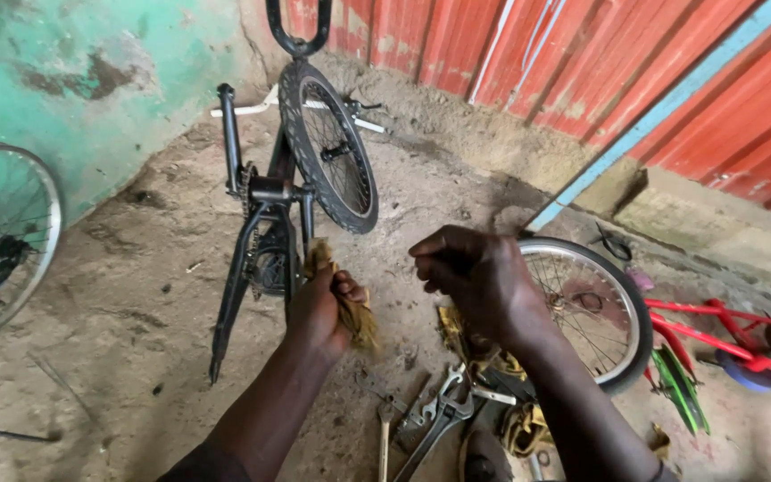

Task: Cleaning a bicycle wheel hub with a cloth, applying grease, and installing ball bearings into the hub assembly.

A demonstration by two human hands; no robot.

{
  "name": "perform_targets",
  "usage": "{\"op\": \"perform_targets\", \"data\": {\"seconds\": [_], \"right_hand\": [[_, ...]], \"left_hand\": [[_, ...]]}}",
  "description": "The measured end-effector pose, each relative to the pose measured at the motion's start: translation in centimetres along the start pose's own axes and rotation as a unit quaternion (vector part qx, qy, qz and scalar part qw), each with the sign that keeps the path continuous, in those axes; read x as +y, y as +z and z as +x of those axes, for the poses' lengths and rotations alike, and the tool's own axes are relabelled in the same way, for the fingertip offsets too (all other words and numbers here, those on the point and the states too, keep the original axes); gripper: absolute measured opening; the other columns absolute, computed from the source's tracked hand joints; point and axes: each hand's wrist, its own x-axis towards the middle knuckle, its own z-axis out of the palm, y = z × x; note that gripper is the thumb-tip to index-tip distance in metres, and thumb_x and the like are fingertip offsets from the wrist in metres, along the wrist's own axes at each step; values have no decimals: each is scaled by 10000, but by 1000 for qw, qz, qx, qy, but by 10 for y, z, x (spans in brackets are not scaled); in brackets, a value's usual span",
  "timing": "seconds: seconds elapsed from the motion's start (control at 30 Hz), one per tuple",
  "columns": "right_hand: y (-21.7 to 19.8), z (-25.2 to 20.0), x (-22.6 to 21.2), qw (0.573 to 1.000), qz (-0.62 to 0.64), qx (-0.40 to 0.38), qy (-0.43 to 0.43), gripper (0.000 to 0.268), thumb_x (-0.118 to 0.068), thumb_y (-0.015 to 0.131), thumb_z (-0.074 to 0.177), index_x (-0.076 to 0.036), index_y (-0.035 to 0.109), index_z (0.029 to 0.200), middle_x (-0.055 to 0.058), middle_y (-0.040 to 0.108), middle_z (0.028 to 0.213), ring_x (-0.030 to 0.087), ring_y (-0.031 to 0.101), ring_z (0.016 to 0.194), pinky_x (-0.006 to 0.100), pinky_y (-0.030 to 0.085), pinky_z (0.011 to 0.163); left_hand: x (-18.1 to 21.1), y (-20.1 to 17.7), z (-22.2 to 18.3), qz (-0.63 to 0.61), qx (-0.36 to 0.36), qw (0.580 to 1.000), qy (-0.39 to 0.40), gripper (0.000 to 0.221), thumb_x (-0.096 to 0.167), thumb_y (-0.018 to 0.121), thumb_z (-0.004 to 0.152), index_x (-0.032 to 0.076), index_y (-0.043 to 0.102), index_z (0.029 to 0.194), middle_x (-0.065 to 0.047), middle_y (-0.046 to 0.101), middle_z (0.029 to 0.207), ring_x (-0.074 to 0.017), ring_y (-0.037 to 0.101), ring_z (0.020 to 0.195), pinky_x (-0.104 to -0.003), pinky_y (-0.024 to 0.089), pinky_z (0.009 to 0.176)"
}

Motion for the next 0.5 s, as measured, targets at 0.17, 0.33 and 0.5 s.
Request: {"op": "perform_targets", "data": {"seconds": [0.17, 0.33, 0.5], "right_hand": [[18, 26, 74, 989, -118, -76, 57, 345, -394, 624, 965, -138, 758, 776, 86, 705, 531, 323, 738, 622, 442, 567, 707], [19, 20, 231, 949, -221, -204, 90, 356, -376, 621, 955, -59, 775, 1010, 240, 781, 925, 483, 719, 989, 584, 557, 882], [37, -26, 451, 914, -291, -146, 241, 409, -218, 680, 952, -213, 636, 1358, 103, 676, 1350, 230, 744, 854, 378, 655, 762]], "left_hand": [[-29, 2, -5, 41, -19, 998, -45, 244, 268, 428, 1138, 115, 438, 949, 25, 447, 802, -107, 472, 653, -244, 389, 573], [-46, 6, -6, 86, -22, 993, -75, 219, 265, 435, 1133, 105, 459, 986, 11, 453, 808, -131, 468, 652, -259, 404, 577], [-41, 20, -10, 130, 61, 984, -106, 221, 225, 480, 1104, 68, 551, 1242, -39, 508, 850, -113, 448, 661, -292, 444, 586]]}}
